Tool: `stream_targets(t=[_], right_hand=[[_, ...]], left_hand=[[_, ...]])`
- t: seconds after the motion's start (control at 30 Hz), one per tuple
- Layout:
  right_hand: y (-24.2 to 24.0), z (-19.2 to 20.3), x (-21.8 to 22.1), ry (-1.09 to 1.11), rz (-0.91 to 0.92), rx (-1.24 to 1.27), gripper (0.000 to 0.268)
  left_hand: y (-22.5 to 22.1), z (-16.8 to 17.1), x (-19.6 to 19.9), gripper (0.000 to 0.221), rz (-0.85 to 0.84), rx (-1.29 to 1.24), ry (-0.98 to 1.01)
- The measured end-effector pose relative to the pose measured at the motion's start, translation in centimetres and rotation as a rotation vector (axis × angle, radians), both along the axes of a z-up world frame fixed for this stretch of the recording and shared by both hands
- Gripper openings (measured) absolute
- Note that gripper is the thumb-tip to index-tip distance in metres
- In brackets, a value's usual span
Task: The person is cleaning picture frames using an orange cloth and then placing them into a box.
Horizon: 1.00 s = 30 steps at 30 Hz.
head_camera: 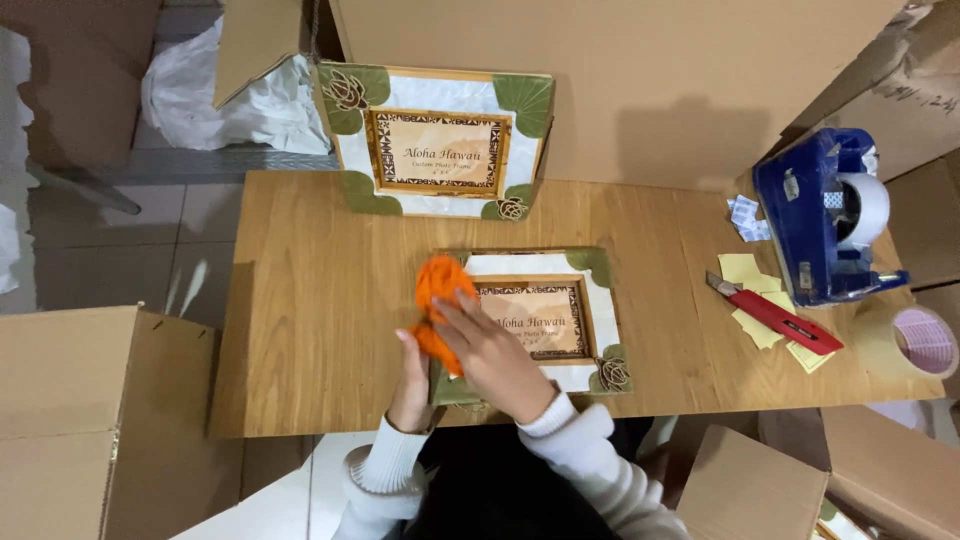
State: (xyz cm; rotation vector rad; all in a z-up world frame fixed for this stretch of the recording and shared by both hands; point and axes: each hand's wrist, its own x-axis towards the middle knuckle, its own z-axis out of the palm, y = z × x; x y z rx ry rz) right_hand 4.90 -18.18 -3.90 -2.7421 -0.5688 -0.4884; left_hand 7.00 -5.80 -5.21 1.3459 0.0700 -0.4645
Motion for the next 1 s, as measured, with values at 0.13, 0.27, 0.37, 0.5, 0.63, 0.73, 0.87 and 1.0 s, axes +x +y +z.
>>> stream_targets(t=[0.13, 0.27, 0.37, 0.5, 0.63, 0.73, 0.87, 1.0], right_hand=[[-2.2, -0.1, -2.4, 0.127, 0.289, 0.212, 0.038], [-3.4, 2.2, -4.1, 0.217, 0.481, 0.618, 0.039], [-5.0, -0.4, -5.4, 0.186, 0.494, 0.677, 0.025], [-7.1, -1.3, -7.4, 0.184, 0.386, 0.669, 0.021], [-10.5, -1.7, -9.5, 0.290, 0.253, 0.689, 0.046], [-13.4, -1.2, -10.9, 0.239, 0.104, 0.655, 0.047], [-17.9, -3.4, -12.7, -0.052, -0.335, 0.694, 0.031], [-17.4, -0.5, -10.1, -0.295, -0.488, 0.827, 0.015]], left_hand=[[1.0, -6.1, 0.4, 0.096, 0.067, -0.344, 0.203], [1.0, -3.3, 0.6, 0.116, 0.085, -0.279, 0.350], [1.3, -1.8, 0.4, 0.082, -0.049, 0.092, 0.055], [1.0, -3.5, 0.4, 0.085, -0.021, -0.009, 0.124], [0.7, -3.9, 0.2, 0.076, 0.024, -0.031, 0.073], [0.6, -3.7, 0.0, 0.072, -0.005, -0.023, -0.008], [0.5, -2.7, 0.0, 0.070, -0.055, -0.017, -0.110], [0.3, -2.9, -0.4, 0.085, -0.003, -0.048, -0.117]])
